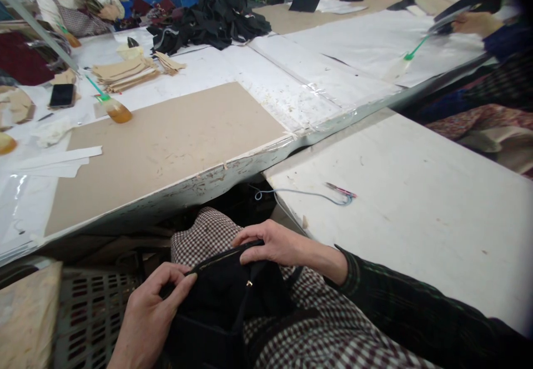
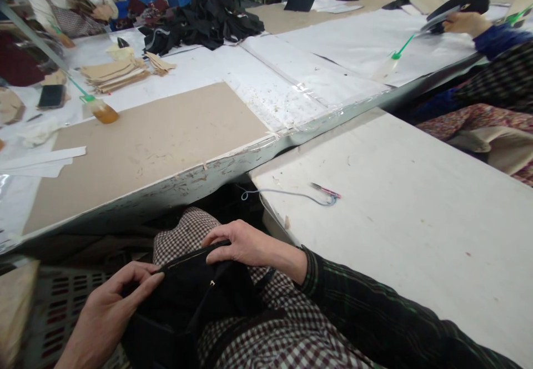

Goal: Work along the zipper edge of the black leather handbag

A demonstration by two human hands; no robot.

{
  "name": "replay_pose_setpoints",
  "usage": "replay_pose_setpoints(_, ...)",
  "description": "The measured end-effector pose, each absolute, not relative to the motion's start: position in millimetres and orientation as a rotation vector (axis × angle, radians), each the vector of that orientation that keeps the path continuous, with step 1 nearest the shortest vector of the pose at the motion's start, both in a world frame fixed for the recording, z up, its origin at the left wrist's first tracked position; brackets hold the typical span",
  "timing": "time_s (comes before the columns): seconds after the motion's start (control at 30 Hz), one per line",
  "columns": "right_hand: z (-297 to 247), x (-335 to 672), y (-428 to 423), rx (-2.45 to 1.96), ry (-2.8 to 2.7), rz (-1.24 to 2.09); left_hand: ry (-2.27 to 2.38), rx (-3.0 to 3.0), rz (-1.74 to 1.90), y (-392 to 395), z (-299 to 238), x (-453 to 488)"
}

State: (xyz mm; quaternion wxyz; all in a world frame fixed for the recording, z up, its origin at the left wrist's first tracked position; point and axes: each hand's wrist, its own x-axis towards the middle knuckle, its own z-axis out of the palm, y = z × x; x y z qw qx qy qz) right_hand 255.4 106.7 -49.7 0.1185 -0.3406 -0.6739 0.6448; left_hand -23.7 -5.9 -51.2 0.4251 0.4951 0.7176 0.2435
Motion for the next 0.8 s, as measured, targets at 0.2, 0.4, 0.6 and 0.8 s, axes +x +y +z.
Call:
replay_pose_setpoints(0.2,-54.0,250.9,97.3,-1.071,-1.828,1.820,1.797,1.177,0.620,-5.1,-50.9,-21.8)
replay_pose_setpoints(0.4,-53.3,249.1,91.8,-1.090,-1.813,1.748,1.809,1.193,0.610,-4.8,-50.3,-21.0)
replay_pose_setpoints(0.6,-56.0,242.5,88.6,-1.184,-1.718,1.748,1.814,1.210,0.634,-2.8,-47.4,-16.4)
replay_pose_setpoints(0.8,-45.3,232.5,111.9,-1.122,-2.025,1.845,1.796,1.225,0.688,0.0,-42.6,-11.4)
